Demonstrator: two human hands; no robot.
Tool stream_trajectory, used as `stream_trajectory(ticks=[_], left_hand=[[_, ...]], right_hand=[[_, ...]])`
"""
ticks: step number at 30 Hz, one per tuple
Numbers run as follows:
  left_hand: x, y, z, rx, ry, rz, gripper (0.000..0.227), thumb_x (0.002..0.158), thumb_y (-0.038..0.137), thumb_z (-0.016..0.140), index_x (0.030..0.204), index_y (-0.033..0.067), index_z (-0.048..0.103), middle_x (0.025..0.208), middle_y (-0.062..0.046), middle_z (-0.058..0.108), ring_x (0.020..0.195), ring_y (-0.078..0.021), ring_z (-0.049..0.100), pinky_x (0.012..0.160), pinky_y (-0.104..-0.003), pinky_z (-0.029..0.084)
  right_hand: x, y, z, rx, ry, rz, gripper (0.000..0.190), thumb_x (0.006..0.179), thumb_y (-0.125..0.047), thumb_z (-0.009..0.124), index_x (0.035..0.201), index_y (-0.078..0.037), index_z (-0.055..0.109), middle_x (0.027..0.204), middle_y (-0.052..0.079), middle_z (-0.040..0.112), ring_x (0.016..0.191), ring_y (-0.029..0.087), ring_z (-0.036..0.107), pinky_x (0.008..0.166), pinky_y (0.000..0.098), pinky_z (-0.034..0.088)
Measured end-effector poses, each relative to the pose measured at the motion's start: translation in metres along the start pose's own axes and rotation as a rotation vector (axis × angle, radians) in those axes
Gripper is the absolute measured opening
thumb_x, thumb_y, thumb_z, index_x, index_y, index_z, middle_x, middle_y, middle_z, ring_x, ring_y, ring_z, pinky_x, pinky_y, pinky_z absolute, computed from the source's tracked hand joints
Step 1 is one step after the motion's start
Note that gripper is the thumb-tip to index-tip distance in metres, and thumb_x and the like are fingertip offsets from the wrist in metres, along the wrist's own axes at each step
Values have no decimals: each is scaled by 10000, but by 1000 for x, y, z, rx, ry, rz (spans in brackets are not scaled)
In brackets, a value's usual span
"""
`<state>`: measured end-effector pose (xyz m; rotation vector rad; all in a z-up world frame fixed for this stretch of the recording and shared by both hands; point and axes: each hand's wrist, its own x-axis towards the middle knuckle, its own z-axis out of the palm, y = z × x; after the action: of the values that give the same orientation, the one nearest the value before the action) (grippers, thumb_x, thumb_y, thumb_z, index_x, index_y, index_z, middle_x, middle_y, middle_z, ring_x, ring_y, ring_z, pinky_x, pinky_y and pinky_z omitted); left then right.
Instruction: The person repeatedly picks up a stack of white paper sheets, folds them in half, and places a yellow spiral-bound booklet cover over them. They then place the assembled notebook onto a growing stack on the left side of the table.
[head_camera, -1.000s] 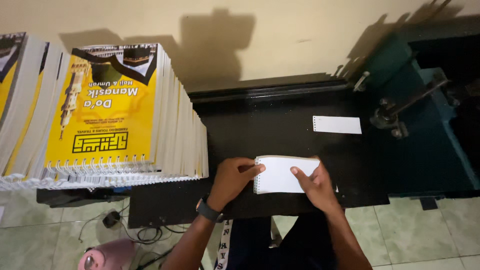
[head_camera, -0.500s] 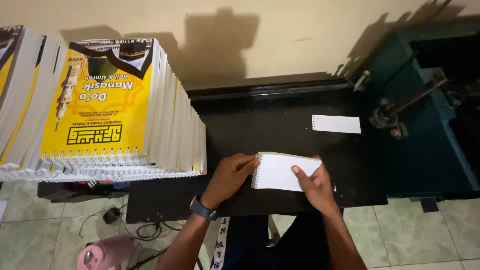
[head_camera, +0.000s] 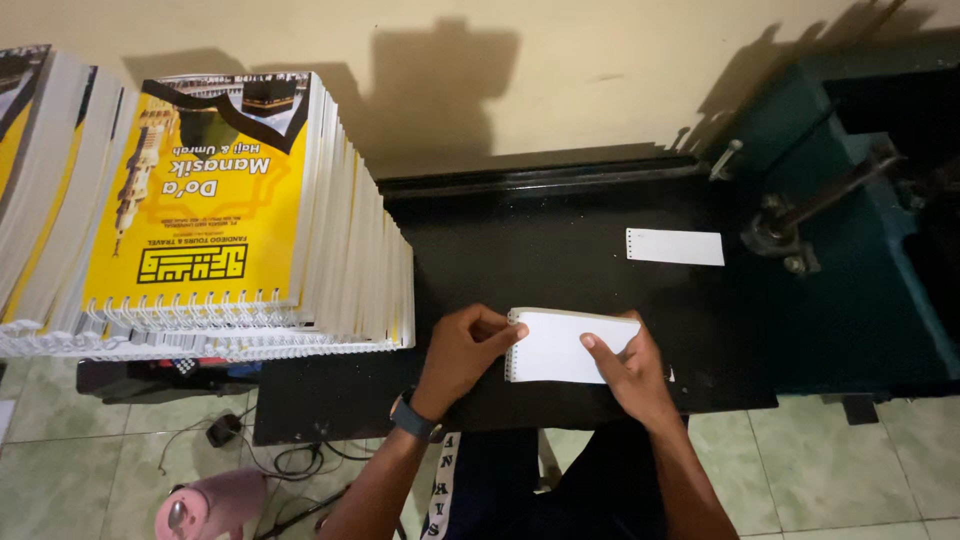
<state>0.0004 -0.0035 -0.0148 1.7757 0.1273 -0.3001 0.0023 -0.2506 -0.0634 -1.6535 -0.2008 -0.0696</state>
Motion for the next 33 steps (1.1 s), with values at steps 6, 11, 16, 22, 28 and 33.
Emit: stream_trajectory(ticks=[6, 11, 16, 22, 28, 33], left_hand=[[-10, 12, 1, 2, -143, 35, 455, 1056, 279, 578, 1368, -49, 622, 1233, -300, 687, 1172, -450, 671, 955, -505, 548], [-2, -10, 5, 10, -64, -17, 526, 1003, 418, 666, 1293, -20, 680, 1154, -267, 722, 1098, -386, 711, 888, -474, 561], [0, -10, 8, 32, -12, 19, 501, 981, 384, 712, 1245, -41, 688, 1057, -259, 725, 985, -365, 729, 834, -438, 575], [-11, -24, 1, -5, -106, 31, 466, 1037, 365, 627, 1272, -32, 696, 1091, -257, 731, 1066, -363, 699, 892, -473, 563], [-18, -19, 9, 40, -19, -1, 425, 971, 332, 735, 1179, -37, 714, 1020, -249, 731, 964, -373, 734, 802, -434, 594], [-28, -5, 8, 75, -96, 99, 501, 971, 339, 709, 1253, -74, 681, 1145, -334, 692, 1110, -510, 671, 903, -530, 586]], right_hand=[[2, -11, 8, 50, 64, 40, 167, 963, -73, 716, 966, -73, 549, 769, 14, 603, 740, 122, 576, 682, 291, 446], [1, -20, 11, 8, 79, 39, 195, 951, -77, 747, 967, -65, 552, 767, 8, 588, 762, 103, 559, 681, 281, 427], [0, -1, 7, 2, 113, 68, 204, 953, -102, 757, 978, -65, 557, 769, 16, 582, 760, 111, 556, 692, 277, 421], [-2, -8, 7, 55, 187, 111, 217, 940, -105, 774, 977, -58, 566, 776, 15, 584, 741, 96, 532, 676, 273, 427], [-4, 21, -2, 50, 134, 143, 200, 957, -113, 750, 1009, -59, 565, 787, 50, 613, 748, 140, 589, 713, 295, 468], [-6, -8, 4, 48, 207, 170, 237, 953, -138, 775, 1042, -57, 571, 848, 60, 635, 839, 120, 584, 762, 309, 476]])
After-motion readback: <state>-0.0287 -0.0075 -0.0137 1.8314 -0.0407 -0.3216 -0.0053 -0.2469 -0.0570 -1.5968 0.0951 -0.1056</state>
